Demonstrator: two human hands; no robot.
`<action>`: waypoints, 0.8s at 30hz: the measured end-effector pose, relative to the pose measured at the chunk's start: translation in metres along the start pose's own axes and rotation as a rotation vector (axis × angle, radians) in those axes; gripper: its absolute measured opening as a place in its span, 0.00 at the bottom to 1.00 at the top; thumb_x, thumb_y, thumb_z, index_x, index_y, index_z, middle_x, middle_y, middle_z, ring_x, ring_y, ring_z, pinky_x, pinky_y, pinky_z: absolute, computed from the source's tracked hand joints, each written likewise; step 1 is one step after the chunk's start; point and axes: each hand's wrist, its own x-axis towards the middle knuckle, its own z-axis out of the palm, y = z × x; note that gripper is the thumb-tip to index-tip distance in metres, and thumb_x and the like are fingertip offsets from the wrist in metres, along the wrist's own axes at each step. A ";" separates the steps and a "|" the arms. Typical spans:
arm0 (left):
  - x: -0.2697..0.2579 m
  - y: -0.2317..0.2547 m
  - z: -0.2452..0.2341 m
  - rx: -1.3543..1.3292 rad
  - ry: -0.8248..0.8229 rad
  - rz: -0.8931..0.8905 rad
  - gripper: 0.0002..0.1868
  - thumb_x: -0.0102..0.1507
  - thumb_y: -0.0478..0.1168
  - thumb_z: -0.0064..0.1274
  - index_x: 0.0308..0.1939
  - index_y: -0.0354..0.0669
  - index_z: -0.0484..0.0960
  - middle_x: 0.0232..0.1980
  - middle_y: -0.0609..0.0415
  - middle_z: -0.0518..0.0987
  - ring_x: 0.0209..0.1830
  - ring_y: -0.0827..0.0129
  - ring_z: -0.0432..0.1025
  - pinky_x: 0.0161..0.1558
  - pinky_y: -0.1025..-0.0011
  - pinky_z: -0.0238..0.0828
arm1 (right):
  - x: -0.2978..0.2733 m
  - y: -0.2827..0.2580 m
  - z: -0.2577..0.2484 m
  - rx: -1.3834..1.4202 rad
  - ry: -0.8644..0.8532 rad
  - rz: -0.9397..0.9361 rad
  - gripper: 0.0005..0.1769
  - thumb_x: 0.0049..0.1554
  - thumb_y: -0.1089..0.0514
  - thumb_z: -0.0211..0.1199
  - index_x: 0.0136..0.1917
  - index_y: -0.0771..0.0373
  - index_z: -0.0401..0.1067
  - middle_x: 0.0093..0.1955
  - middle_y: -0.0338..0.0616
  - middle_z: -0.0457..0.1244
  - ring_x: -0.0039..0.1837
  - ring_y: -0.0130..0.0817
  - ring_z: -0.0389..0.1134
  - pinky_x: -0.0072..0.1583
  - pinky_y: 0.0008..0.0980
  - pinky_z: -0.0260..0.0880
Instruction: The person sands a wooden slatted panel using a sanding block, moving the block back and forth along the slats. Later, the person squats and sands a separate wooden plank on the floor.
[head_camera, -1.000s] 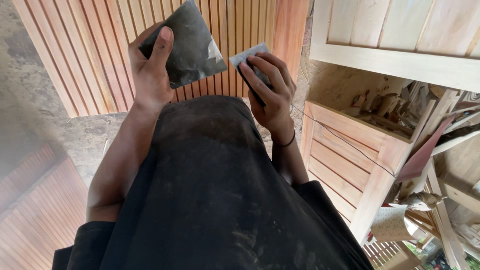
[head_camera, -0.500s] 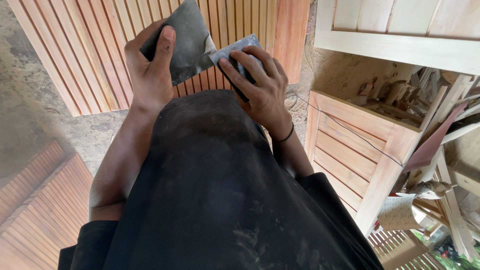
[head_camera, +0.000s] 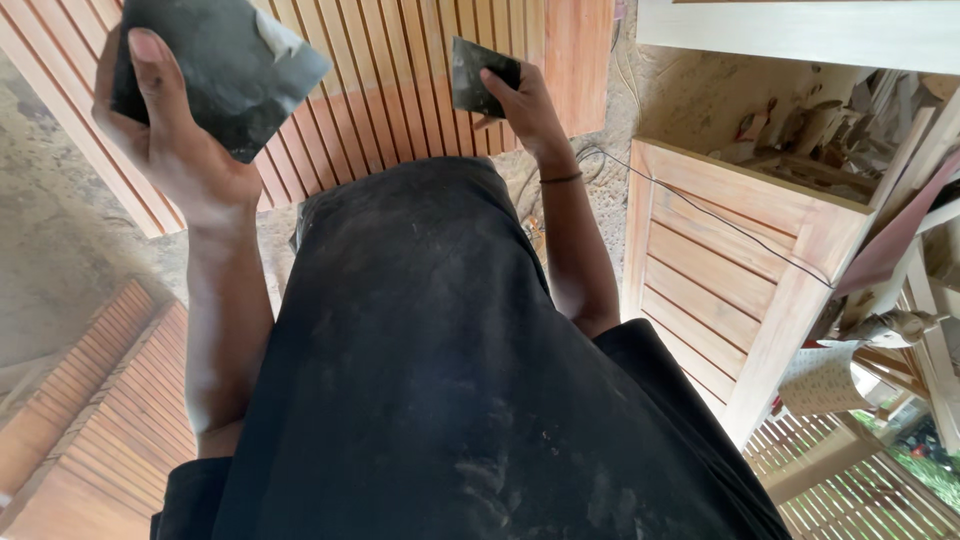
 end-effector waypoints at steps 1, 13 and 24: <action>-0.002 -0.002 -0.004 -0.035 -0.014 -0.032 0.23 0.84 0.36 0.44 0.83 0.49 0.58 0.75 0.48 0.59 0.73 0.64 0.64 0.74 0.70 0.78 | 0.006 0.016 -0.003 0.045 0.029 0.044 0.12 0.66 0.60 0.59 0.55 0.73 0.74 0.45 0.48 0.71 0.43 0.33 0.77 0.38 0.34 0.81; -0.032 0.004 -0.009 -0.311 -0.023 -0.364 0.22 0.81 0.37 0.42 0.78 0.36 0.61 0.71 0.45 0.60 0.71 0.61 0.64 0.72 0.68 0.76 | 0.026 0.088 0.023 -0.475 0.160 -0.101 0.10 0.58 0.62 0.61 0.37 0.69 0.72 0.29 0.39 0.61 0.32 0.25 0.62 0.36 0.34 0.64; -0.032 0.001 -0.001 -0.564 0.021 -0.457 0.21 0.82 0.42 0.43 0.74 0.32 0.68 0.66 0.48 0.63 0.64 0.66 0.70 0.66 0.70 0.83 | 0.027 0.088 0.039 -0.532 0.184 -0.068 0.10 0.58 0.62 0.60 0.38 0.72 0.72 0.29 0.46 0.64 0.32 0.34 0.66 0.36 0.39 0.66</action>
